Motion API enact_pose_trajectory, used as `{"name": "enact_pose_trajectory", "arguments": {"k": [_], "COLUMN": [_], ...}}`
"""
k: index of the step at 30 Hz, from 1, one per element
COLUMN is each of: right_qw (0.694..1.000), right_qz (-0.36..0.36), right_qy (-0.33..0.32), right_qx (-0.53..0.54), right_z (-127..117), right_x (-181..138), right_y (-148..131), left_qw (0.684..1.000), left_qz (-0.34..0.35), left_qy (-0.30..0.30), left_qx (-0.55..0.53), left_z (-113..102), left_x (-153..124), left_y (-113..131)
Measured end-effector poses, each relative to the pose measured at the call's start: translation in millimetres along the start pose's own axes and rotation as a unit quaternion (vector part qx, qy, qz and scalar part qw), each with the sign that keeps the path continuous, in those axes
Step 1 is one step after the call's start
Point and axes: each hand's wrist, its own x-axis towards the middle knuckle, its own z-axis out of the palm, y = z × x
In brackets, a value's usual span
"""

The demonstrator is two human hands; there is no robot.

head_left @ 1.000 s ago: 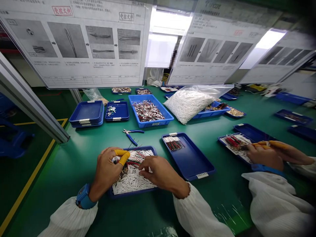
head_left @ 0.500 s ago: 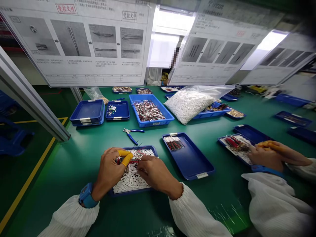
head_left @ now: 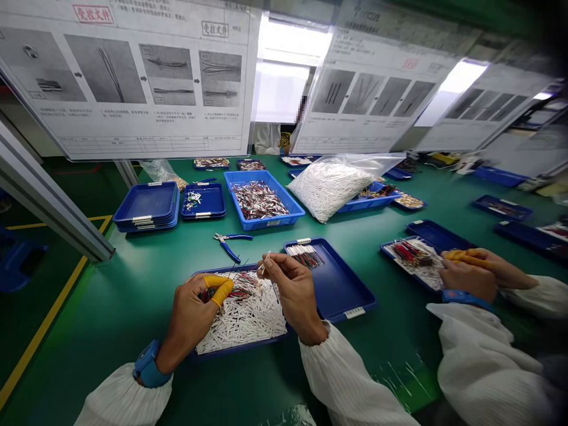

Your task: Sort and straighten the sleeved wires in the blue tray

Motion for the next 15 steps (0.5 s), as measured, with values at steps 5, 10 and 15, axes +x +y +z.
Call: {"name": "enact_pose_trajectory", "arguments": {"k": [5, 10, 15], "right_qw": [1.000, 0.999, 1.000], "right_qz": [-0.007, -0.014, -0.010], "right_qy": [0.018, 0.027, 0.014], "right_qx": [0.013, 0.021, 0.011], "right_z": [2.7, 2.1, 3.9], "right_x": [-0.5, -1.1, -2.2], "right_y": [-0.4, -0.4, -1.0], "left_qw": [1.000, 1.000, 1.000], "left_qz": [0.012, 0.007, -0.005], "left_qy": [-0.016, -0.014, -0.020], "left_qx": [0.006, 0.011, 0.003], "left_z": [0.4, 0.4, -0.2], "left_x": [-1.4, -1.5, -2.2], "left_y": [-3.1, -2.7, -2.9]}}
